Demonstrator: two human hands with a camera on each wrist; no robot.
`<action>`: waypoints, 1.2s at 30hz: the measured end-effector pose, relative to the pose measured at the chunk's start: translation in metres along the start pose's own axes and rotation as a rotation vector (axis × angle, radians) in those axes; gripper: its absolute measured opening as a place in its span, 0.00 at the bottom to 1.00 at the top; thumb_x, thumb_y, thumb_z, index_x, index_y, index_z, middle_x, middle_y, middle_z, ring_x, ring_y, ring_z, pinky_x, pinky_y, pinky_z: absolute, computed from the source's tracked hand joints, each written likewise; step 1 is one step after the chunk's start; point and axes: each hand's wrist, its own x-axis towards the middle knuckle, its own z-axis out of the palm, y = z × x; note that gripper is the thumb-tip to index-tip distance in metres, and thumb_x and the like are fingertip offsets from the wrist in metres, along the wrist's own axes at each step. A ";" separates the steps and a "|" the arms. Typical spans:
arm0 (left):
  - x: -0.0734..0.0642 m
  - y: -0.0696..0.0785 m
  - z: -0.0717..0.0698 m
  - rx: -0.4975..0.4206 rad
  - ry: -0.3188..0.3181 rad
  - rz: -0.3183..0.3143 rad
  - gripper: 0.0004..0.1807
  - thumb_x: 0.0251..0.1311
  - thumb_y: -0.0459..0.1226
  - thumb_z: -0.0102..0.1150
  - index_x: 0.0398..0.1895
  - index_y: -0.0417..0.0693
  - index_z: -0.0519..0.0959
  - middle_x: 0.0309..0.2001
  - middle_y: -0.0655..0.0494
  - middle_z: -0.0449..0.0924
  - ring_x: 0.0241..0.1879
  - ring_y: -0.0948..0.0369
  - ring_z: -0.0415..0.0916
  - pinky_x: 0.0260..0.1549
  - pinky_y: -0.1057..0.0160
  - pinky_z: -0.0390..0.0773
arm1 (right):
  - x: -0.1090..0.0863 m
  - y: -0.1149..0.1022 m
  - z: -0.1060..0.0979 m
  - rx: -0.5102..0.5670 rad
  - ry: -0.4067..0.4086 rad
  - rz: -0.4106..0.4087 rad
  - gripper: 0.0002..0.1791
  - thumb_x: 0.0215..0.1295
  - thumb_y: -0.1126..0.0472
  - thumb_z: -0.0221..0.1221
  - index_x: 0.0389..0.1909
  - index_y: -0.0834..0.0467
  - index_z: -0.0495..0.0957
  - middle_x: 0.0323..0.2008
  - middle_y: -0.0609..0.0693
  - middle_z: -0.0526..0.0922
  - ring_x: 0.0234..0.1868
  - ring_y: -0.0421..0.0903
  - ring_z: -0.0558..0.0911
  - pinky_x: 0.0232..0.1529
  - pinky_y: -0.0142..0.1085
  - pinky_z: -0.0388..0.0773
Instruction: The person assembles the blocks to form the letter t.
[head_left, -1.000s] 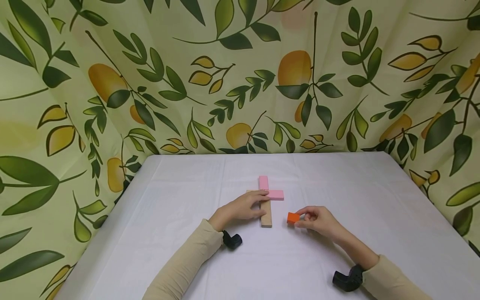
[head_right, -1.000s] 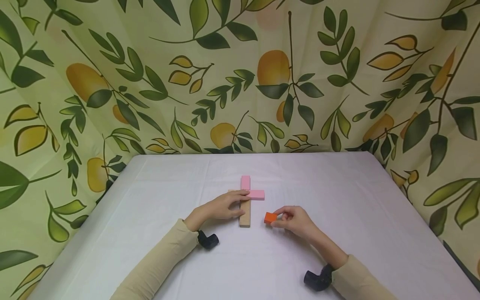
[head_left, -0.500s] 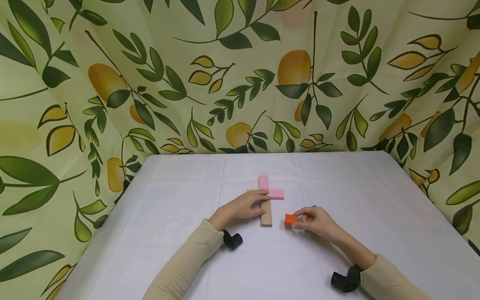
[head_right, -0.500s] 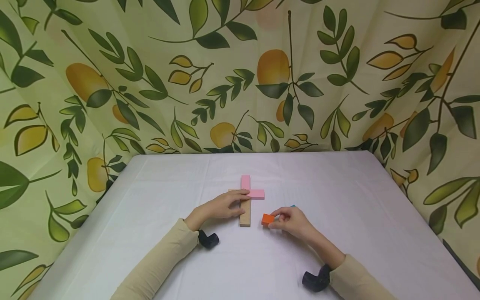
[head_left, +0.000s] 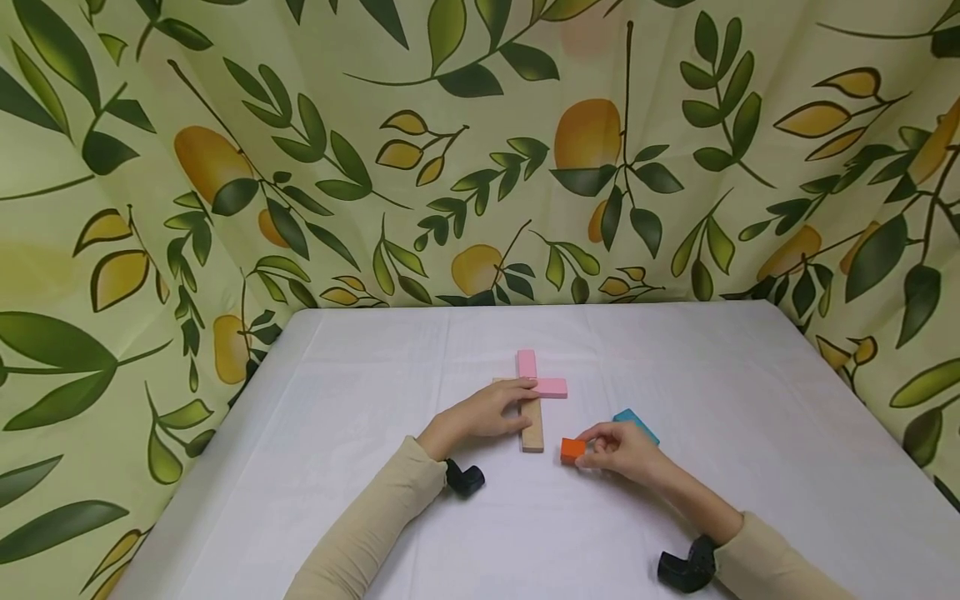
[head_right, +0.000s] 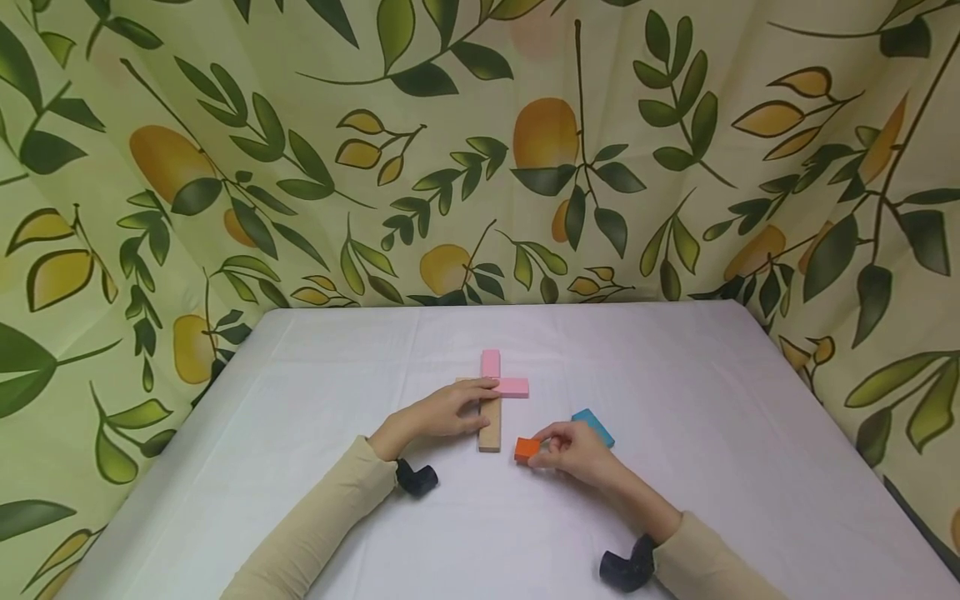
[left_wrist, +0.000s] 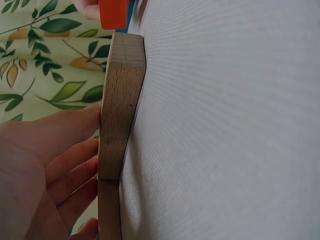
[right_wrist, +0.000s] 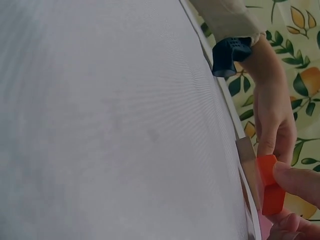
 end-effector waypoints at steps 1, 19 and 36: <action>0.000 0.000 0.000 0.000 0.000 0.000 0.26 0.65 0.41 0.56 0.66 0.47 0.71 0.73 0.53 0.62 0.74 0.53 0.57 0.74 0.53 0.59 | 0.001 0.001 0.001 0.003 -0.008 -0.008 0.24 0.53 0.58 0.70 0.45 0.72 0.79 0.20 0.44 0.67 0.20 0.33 0.66 0.21 0.23 0.62; 0.000 0.001 -0.001 0.000 -0.005 0.007 0.26 0.65 0.40 0.56 0.66 0.45 0.71 0.73 0.51 0.63 0.74 0.52 0.58 0.74 0.53 0.59 | 0.002 -0.001 0.008 0.005 -0.045 -0.007 0.26 0.51 0.55 0.71 0.44 0.71 0.80 0.20 0.44 0.66 0.20 0.33 0.65 0.20 0.23 0.61; 0.000 0.001 -0.001 -0.013 -0.003 0.001 0.25 0.66 0.40 0.56 0.66 0.47 0.70 0.73 0.52 0.62 0.75 0.53 0.57 0.74 0.53 0.59 | 0.005 -0.005 0.013 0.016 -0.065 -0.006 0.26 0.52 0.55 0.71 0.44 0.70 0.80 0.19 0.43 0.67 0.21 0.33 0.67 0.21 0.24 0.61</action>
